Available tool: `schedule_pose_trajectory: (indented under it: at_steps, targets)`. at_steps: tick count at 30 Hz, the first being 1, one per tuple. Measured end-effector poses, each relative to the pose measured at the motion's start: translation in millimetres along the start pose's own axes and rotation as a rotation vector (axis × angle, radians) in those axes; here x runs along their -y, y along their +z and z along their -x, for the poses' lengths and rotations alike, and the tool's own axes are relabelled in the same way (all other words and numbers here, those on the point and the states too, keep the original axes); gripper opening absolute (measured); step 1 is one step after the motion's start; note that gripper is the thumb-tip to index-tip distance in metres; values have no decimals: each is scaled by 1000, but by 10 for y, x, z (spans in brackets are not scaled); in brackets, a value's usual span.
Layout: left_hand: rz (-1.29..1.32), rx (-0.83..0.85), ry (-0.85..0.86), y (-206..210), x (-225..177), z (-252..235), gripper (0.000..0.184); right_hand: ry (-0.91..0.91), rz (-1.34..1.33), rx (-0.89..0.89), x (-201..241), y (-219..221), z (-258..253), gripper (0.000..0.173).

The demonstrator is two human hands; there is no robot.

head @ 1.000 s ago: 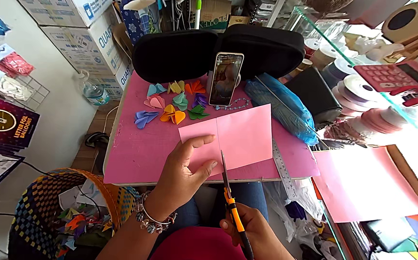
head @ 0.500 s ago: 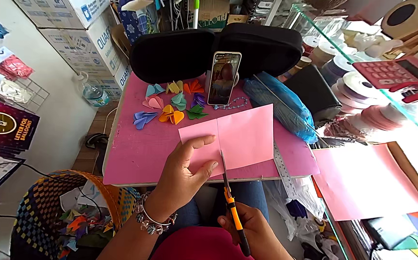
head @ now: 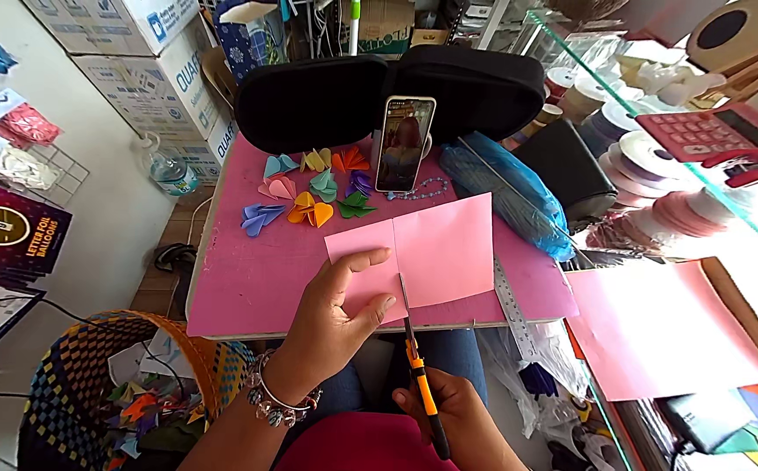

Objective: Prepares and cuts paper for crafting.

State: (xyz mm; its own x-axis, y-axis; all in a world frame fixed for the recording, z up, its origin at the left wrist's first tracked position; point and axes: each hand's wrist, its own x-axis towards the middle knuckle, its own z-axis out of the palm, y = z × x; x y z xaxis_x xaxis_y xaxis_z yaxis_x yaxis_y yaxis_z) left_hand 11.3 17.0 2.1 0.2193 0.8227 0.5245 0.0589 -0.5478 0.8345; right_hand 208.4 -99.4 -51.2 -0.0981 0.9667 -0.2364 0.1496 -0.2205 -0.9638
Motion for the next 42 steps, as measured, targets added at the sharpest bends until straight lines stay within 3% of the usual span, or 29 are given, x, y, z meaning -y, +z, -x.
schedule_pose_trajectory:
  at_steps: [8,21,30,42]
  targets:
    - [0,-95,54,-141,-53,-79,25,27,65,49,-12,-47,41,31]
    - [-73,-113,155,-131,-52,-52,24,-9,55,234,30,-129,103,34]
    - [8,42,135,-12,-53,7,28,-55,-16,158,60,-103,79,28]
    - [25,-8,116,36,-13,43,30,-39,4,75,79,-56,77,26]
